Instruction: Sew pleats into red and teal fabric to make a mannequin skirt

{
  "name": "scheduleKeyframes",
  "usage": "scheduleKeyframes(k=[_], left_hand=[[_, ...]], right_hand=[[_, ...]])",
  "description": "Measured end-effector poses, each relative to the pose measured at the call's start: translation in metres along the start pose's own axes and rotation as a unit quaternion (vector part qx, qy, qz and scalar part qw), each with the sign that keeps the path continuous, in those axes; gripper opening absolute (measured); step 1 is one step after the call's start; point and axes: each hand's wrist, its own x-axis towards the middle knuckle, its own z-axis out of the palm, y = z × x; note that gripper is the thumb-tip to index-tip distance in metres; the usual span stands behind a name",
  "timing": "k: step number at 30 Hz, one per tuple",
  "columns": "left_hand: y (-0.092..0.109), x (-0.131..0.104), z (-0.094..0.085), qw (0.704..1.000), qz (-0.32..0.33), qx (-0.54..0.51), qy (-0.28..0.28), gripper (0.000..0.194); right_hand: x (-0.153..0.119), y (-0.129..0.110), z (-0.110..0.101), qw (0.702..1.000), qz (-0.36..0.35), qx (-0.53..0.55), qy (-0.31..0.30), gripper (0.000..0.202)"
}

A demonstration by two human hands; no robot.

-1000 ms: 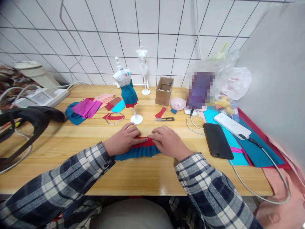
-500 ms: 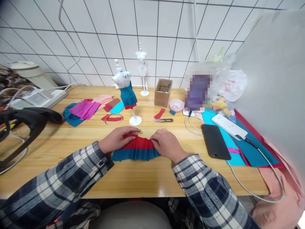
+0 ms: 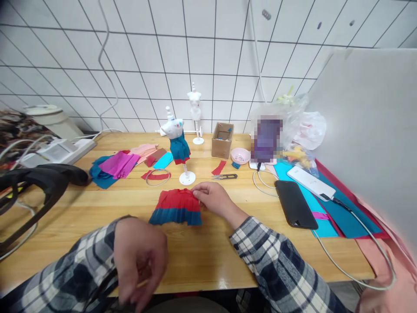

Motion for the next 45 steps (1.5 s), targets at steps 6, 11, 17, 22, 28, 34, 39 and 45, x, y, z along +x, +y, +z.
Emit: scheduleKeyframes(k=[6,11,17,22,28,34,39,45], left_hand=[[-0.048,0.038,0.005,0.904,0.093,-0.354,0.222,0.087],[-0.053,0.062,0.001,0.726,0.221,-0.512,0.401,0.056],[-0.043,0.058,-0.011,0.587,0.242,-0.516,0.574,0.023],[-0.041,0.058,-0.012,0.635,0.217,-0.496,0.551,0.027],[-0.037,0.055,-0.009,0.64,0.227,-0.454,0.577,0.026],[-0.033,0.046,-0.004,0.663,0.228,-0.469,0.538,0.023],[-0.036,0.046,-0.007,0.607,0.203,-0.502,0.582,0.019],[-0.036,0.054,-0.011,0.589,0.227,-0.418,0.653,0.034]], right_hand=[[0.001,-0.004,0.018,0.953,0.026,0.301,-0.012,0.037],[-0.003,0.002,0.011,0.96,0.0,0.278,0.018,0.037],[0.0,0.012,0.002,0.986,-0.007,0.164,0.024,0.037],[0.005,0.013,-0.024,0.979,-0.147,-0.12,0.08,0.031],[0.016,0.019,-0.077,0.793,-0.161,-0.545,0.219,0.029],[0.015,0.025,-0.079,0.778,-0.122,-0.592,0.172,0.019],[0.005,0.018,-0.075,0.8,-0.067,-0.558,0.207,0.014],[-0.012,-0.003,-0.052,0.956,-0.113,-0.215,0.166,0.008]])
